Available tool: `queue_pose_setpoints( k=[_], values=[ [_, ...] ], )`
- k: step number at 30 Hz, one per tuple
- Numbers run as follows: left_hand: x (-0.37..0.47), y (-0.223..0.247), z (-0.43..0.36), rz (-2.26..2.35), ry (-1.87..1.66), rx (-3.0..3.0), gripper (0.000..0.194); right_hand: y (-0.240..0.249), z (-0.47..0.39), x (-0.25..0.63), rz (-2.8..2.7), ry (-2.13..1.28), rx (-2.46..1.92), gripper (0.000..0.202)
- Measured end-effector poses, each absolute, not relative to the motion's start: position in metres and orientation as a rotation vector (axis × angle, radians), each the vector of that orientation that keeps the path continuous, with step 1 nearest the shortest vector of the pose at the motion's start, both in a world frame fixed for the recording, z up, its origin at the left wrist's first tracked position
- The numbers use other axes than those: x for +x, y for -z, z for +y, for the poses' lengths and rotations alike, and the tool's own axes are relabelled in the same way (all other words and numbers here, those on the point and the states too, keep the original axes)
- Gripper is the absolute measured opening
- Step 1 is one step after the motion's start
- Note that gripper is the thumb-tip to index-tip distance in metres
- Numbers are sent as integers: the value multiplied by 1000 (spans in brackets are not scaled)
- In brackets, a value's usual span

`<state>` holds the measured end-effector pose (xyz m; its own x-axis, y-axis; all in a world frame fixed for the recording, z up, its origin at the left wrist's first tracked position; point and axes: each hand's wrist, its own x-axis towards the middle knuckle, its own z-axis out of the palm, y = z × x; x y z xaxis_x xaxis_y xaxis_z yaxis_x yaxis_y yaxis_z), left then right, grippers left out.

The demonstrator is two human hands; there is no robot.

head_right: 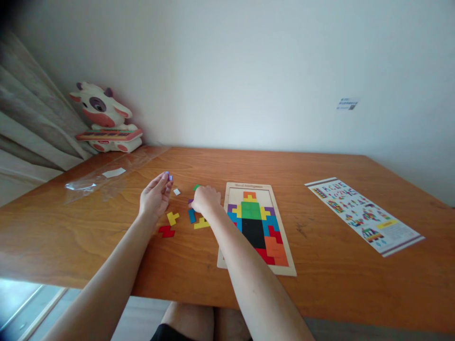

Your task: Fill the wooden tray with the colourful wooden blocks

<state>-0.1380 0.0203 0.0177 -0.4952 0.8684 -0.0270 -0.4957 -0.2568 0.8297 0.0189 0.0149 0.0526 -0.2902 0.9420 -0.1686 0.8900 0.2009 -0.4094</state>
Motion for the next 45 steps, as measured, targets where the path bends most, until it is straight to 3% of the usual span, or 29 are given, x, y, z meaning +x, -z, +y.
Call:
queue_pose_setpoints(
  k=[9,15,29,36,42,45],
  values=[
    [-134,-19,20,1005,-1932,510,20,-55,18,5,-2384,-789,-1814,23],
    [-133,-17,22,1003,-1911,583,20,-54,14,8,-2418,-781,-1685,31],
    [-129,-13,22,954,-1717,677,23,-51,10,17,-2539,-722,-1444,21],
    [-130,-12,24,926,-1718,614,20,-46,-6,5,-2670,-611,-1186,43],
    [-129,-12,23,910,-1706,624,20,-54,-9,-9,-2726,-815,-1313,22],
    [-130,-13,23,889,-1723,616,20,-61,-10,-5,-2723,-810,-1321,34]
  ],
)
